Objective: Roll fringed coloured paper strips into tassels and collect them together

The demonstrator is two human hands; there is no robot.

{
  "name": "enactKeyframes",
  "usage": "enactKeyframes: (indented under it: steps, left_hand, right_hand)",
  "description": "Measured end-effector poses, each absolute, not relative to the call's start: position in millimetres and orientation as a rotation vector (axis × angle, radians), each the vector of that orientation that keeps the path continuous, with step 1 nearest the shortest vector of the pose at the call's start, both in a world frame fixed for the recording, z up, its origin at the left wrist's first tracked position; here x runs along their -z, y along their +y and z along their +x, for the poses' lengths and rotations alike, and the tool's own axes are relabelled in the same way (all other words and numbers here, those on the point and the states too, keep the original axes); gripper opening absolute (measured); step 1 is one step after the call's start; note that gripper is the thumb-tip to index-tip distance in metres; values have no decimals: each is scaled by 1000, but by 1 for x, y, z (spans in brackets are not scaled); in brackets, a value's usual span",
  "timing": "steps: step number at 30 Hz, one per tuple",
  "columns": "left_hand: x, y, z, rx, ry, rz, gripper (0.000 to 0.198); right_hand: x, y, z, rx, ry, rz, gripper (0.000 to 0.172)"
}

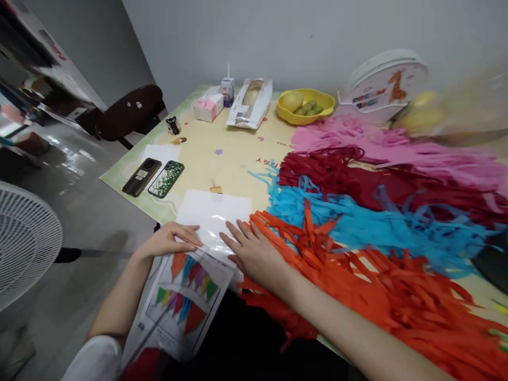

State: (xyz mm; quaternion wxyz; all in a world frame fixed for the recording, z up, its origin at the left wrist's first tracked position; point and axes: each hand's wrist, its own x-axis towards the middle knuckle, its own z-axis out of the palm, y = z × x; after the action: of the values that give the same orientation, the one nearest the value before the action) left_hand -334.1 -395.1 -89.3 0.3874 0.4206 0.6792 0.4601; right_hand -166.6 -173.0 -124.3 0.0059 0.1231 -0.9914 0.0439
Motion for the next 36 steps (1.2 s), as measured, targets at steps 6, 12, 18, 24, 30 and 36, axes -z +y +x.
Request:
enactKeyframes:
  steps: [6,12,18,24,30,36]
  left_hand:
    - [111,-394,-346,-1211,1691,1053,27]
    - [113,-396,-344,-1171,1678,1170,26]
    - [121,-396,-342,-1157,1675,1237,22]
    - [125,-395,-341,-1185,1654,1261,20]
    - [123,-395,-340,-1180,1666,1283,18]
    - [124,-396,-342,-1183,1646,1300,16]
  right_hand:
    - [127,-171,-161,-47,-3055,476,54]
    - [134,-165,-159,-27,-3025,491,53]
    - [132,-149,-150,-50,-3025,440,48]
    - [119,-145,-165,-148,-2953,428,38]
    - [118,-142,-201,-505,-3007,107,36]
    - [127,-115,-225,-499,-3031,-136,49]
